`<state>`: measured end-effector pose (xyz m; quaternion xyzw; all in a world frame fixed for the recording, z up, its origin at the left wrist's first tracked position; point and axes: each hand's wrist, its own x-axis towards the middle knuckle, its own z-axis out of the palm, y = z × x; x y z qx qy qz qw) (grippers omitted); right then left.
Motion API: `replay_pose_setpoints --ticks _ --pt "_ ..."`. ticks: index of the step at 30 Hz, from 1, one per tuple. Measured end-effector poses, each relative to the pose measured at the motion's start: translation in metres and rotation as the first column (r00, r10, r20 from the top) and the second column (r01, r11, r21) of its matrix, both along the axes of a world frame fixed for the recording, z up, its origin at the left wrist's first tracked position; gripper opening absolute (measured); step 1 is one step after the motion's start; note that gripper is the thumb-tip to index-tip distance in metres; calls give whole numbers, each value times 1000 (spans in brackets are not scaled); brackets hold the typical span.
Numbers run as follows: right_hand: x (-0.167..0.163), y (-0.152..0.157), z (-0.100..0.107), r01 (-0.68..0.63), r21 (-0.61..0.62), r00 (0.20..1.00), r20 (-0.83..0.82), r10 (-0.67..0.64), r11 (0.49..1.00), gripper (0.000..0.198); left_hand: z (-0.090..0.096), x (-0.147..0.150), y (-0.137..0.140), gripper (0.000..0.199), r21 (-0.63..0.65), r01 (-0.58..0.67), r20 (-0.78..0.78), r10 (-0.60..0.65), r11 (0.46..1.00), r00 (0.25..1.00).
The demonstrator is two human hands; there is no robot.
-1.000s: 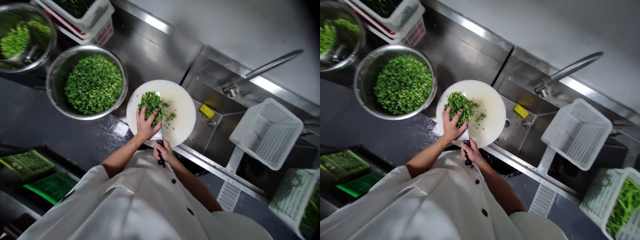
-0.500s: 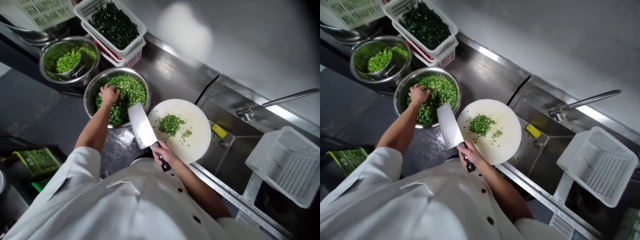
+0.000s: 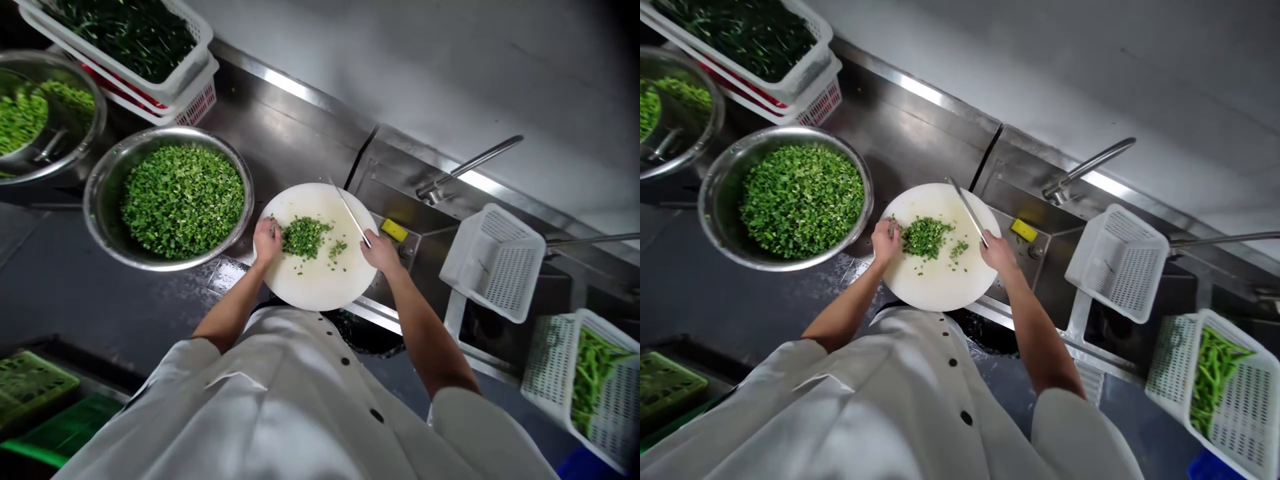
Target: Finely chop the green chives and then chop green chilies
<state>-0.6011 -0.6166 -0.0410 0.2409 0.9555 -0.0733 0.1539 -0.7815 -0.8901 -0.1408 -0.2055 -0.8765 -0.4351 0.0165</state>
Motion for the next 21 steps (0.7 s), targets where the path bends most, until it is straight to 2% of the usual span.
replay_pose_setpoints --ticks 3,5,8,11,13,15,18,21 --pt "-37 -15 -7 -187 1 981 55 186 982 39 -9 -18 10 33 -18 -82 -45 81 996 996" --pt "-47 -28 -9 -323 -39 943 79 325 946 40 -10 -22 8 36 -19 -127 -32 126 992 991" --pt "-40 -39 -6 -471 -90 872 103 478 878 39 -10 -14 1 40 -38 -165 -5 165 986 986" --pt "-19 -38 4 -527 -125 832 124 540 841 37 -9 -2 -4 41 -66 -177 -14 176 982 984" --pt "2 -30 11 -519 -128 838 119 532 845 37 -9 0 -4 40 -88 -140 -32 138 986 990" --pt "25 -19 17 -463 -106 877 92 472 880 39 -8 -3 -1 40 -123 -60 -50 54 991 997" --pt "56 0 20 -285 -45 956 63 287 957 39 -9 -16 9 44 -169 17 -38 -24 985 999" --pt "72 4 15 -103 11 987 122 101 995 41 -10 -32 17 47 -182 62 -29 -69 981 997"
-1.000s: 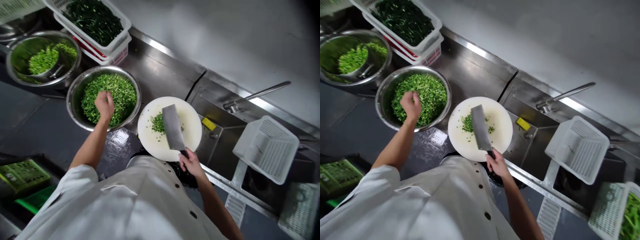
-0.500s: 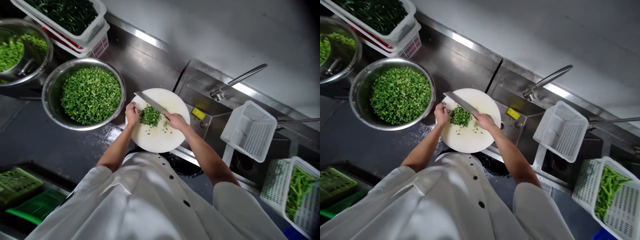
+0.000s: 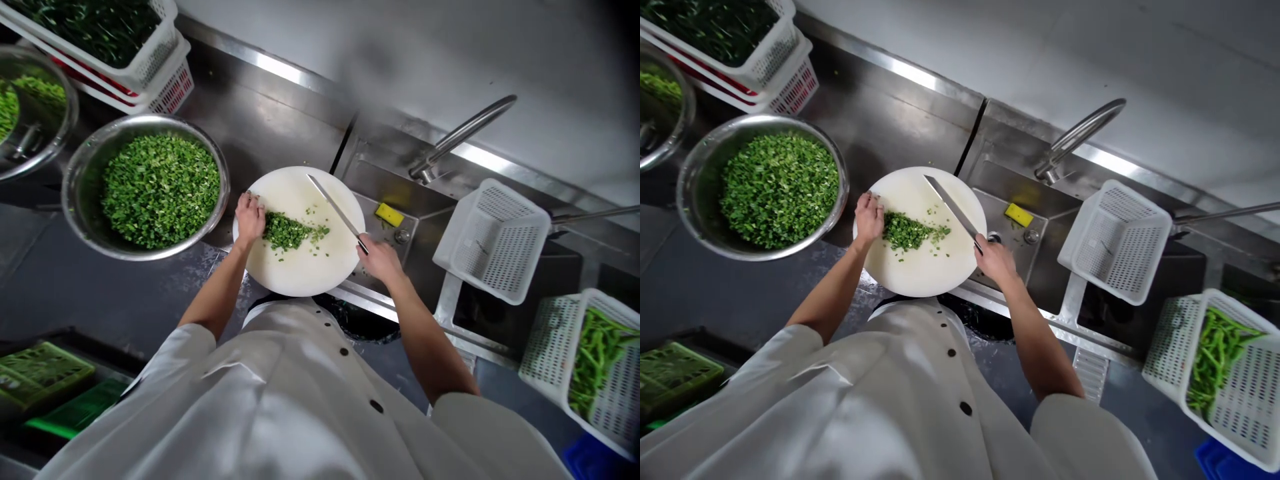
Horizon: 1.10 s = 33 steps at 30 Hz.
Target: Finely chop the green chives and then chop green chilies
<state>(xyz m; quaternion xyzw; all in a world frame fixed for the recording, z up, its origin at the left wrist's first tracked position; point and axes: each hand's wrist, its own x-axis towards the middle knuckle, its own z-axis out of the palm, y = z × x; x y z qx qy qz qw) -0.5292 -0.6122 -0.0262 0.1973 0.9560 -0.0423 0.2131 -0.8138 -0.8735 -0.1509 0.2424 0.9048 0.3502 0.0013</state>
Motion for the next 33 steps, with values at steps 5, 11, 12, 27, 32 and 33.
replay_pose_setpoints --ticks 5,11,12,27,32,33 --pt "4 -57 -14 18 -68 995 95 -12 998 45 4 -12 -3 56 -20 214 -40 -215 977 976" --pt "11 -117 -9 10 -282 1000 12 -7 959 39 9 17 -10 64 -62 271 -8 -272 961 962" --pt "18 -113 -8 43 -340 998 -29 -57 939 35 9 24 -8 65 -56 279 -2 -280 959 960" --pt "118 -142 -77 274 -939 457 316 -831 -206 47 8 77 10 76 24 359 8 -359 933 933" --pt "40 -192 -82 218 -957 601 285 -747 -190 43 4 112 21 89 52 180 17 -181 982 983" --pt "33 -197 -82 202 -959 617 282 -735 -198 43 4 115 22 86 65 161 37 -163 985 986"
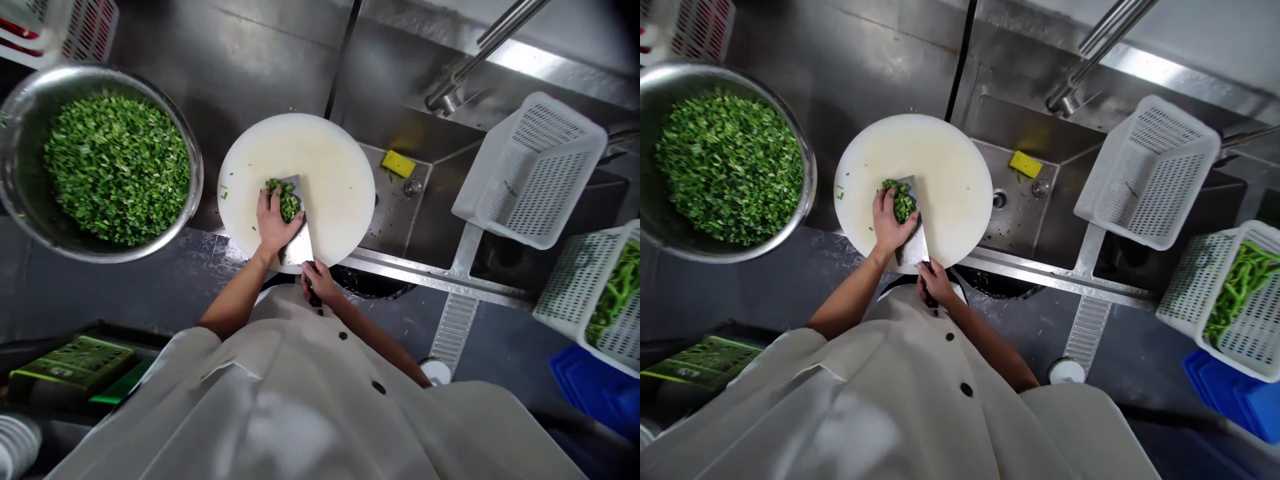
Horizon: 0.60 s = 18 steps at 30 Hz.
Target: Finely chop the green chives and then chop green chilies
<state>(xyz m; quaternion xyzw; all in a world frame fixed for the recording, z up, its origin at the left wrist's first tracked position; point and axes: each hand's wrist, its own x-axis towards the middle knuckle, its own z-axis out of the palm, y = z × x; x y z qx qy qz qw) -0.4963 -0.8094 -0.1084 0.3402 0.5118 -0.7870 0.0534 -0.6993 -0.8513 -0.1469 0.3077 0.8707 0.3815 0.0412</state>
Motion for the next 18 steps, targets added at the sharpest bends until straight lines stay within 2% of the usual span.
replay_pose_setpoints --ticks 7,11,14,18 --pt "-6 -7 11 -58 -68 997 -60 54 996 43 14 -3 -11 72 -13 -55 71 56 998 996" --pt "-28 -13 31 -125 -58 985 -127 117 990 40 34 -30 -33 72 -33 -108 0 108 994 994" --pt "-73 -25 50 -183 -68 973 -154 171 981 41 55 -70 -63 72 0 -177 -53 176 984 983" --pt "-166 -52 74 -284 -46 943 -192 271 958 34 75 -126 -112 79 31 -251 -118 253 968 960"
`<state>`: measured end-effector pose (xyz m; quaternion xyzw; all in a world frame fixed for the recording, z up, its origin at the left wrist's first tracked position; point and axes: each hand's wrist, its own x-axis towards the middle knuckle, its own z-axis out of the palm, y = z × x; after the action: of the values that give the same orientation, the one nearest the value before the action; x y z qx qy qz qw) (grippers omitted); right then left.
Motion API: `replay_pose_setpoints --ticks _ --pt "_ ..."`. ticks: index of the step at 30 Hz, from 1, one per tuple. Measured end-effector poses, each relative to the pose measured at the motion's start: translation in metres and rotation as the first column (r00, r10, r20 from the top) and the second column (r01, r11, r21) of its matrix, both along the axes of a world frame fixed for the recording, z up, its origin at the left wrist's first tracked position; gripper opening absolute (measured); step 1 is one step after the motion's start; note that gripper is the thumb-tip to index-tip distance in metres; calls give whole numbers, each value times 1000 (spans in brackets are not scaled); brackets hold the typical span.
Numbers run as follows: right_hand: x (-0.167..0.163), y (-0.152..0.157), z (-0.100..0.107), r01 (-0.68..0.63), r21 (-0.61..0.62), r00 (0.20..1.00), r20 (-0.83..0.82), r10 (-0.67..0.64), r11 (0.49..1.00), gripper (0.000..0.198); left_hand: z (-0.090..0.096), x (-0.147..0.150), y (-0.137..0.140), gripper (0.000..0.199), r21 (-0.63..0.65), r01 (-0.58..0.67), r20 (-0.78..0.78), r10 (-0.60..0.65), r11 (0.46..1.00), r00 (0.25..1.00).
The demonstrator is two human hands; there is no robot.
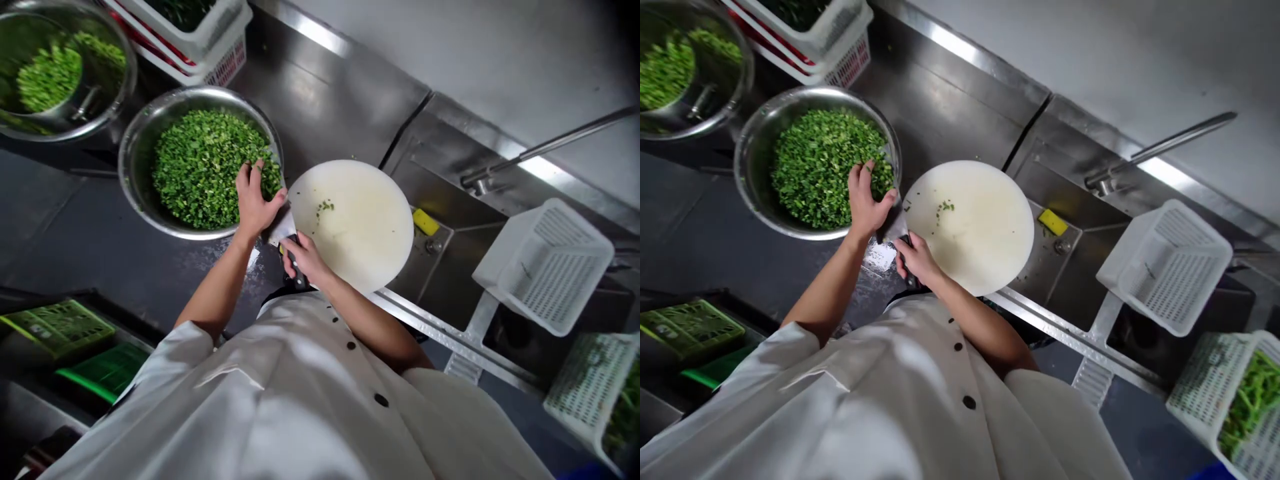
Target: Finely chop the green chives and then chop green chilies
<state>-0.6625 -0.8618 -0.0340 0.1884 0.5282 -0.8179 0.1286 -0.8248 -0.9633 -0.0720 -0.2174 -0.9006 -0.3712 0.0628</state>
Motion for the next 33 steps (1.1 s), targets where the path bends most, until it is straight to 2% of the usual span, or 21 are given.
replay_pose_setpoints --ticks 3,6,9,12,13,15,17,18,20,21,22,24,26,30,33 --pt "-59 -22 17 -121 -20 992 25 122 992 29 -3 -44 -29 73 16 -86 -24 87 996 996" --pt "-74 -28 31 -227 -64 972 48 230 972 29 -12 -100 -58 59 36 -221 28 220 975 975" --pt "-41 -8 37 -289 -79 956 21 291 954 31 -6 -153 -92 59 -91 -329 104 338 940 936" --pt "26 37 29 -277 -9 961 23 277 961 32 14 -174 -108 63 -204 -345 -9 350 916 937" --pt "53 54 23 -246 28 969 37 245 969 33 21 -169 -106 57 -203 -321 -64 315 925 947" --pt "111 87 7 -145 109 987 91 135 983 35 29 -140 -87 41 -157 -207 -131 187 966 974" --pt "168 115 -11 62 223 983 157 -99 973 34 25 -88 -55 33 -89 1 -138 -13 996 990" --pt "194 126 -20 150 264 961 186 -203 953 36 17 -58 -37 31 -72 147 -103 -154 987 983" --pt "235 143 -35 292 325 905 209 -370 899 42 -5 -2 -2 27 -84 332 -38 -336 939 941" --pt "248 150 -42 347 344 877 212 -432 873 44 -19 21 13 31 -91 380 30 -379 920 925" --pt "257 156 -47 396 356 850 207 -485 846 44 -32 37 26 35 -102 359 75 -353 928 933" --pt "259 164 -54 470 361 806 197 -558 806 42 -53 51 45 46 -114 228 135 -212 967 968" --pt "243 170 -59 489 336 795 209 -570 805 44 -67 46 58 52 -110 100 155 -82 989 984" --pt "179 177 -62 348 266 877 248 -413 899 49 -74 30 72 48 -76 72 130 -62 994 990" --pt "124 181 -61 176 218 951 213 -223 960 50 -74 35 76 46 -70 82 95 -75 994 993"
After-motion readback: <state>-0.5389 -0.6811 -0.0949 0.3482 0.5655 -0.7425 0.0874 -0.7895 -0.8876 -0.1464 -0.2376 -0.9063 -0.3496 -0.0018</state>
